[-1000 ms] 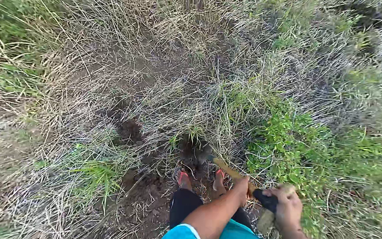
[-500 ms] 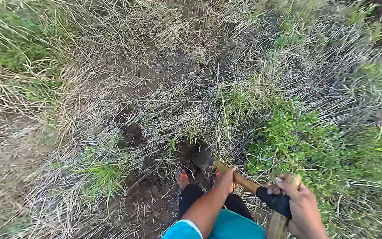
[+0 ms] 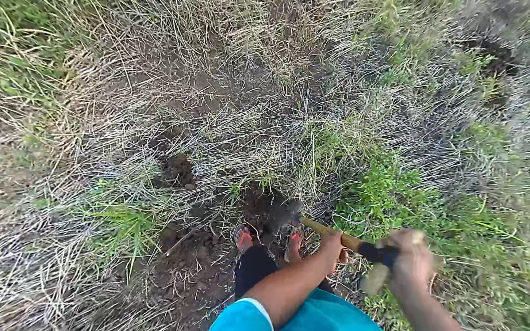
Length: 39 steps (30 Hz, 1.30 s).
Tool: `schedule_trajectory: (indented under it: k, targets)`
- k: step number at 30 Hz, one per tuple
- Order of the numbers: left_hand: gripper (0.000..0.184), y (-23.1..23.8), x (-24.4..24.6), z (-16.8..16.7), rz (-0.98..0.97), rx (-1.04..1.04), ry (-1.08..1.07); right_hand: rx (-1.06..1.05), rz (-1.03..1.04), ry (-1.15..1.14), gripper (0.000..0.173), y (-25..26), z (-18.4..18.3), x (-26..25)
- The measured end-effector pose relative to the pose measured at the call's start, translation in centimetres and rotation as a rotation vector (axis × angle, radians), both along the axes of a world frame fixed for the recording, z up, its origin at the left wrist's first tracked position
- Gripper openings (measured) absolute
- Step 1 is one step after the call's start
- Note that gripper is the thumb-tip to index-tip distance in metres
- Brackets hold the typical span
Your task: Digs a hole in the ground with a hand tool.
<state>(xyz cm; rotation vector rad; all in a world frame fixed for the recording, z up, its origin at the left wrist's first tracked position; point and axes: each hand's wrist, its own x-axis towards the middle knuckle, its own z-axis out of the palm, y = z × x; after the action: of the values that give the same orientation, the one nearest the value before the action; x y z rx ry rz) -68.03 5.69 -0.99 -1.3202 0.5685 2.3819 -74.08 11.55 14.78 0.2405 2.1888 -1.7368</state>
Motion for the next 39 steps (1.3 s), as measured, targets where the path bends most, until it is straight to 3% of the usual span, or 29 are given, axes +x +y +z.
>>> schedule_trajectory:
  k: [1,3,6,9,10,14,18,28,30,33,39]
  targets:
    - [0.063,-0.2,0.8,0.1,-0.032,-0.001,0.022,0.01,-0.019,0.01,0.013,0.0,-3.4,0.9]
    - [0.068,-1.6,2.1,1.4,-0.091,-0.027,0.051,-0.01,-0.011,0.02,0.015,-0.9,-5.9,2.3]
    - [0.062,-3.9,5.1,4.0,-0.179,-0.156,0.136,-0.033,0.004,0.015,0.017,-2.1,-5.9,3.8]
    - [0.048,-5.5,6.6,6.4,-0.182,-0.286,0.38,-0.053,0.045,0.027,0.022,-2.6,-5.9,3.1]
    - [0.053,-5.7,6.9,7.3,-0.233,-0.309,0.439,-0.054,0.055,0.027,0.023,-2.4,-5.9,3.0]
    - [0.104,-4.9,6.1,9.7,-0.666,-0.527,0.513,-0.031,0.054,0.034,0.025,-1.0,-5.9,2.2]
    - [0.113,-2.1,3.4,11.2,-0.918,-0.722,0.438,-0.056,0.054,0.019,0.025,1.3,-6.0,0.4]
    - [0.091,4.2,-4.0,12.6,-1.009,-1.005,0.122,-0.212,0.063,-0.153,0.031,5.1,-6.1,-6.4]
    - [0.094,5.0,-4.8,12.9,-0.962,-1.054,0.076,-0.207,0.068,-0.158,0.033,5.5,-6.2,-7.3]
    - [0.1,5.9,-5.5,13.5,-0.934,-1.089,-0.005,-0.223,0.087,-0.211,0.034,5.7,-6.1,-7.9]
    - [0.081,5.7,-6.0,13.3,-0.881,-1.081,-0.021,-0.278,0.029,-0.467,0.029,4.8,-4.5,-9.4]
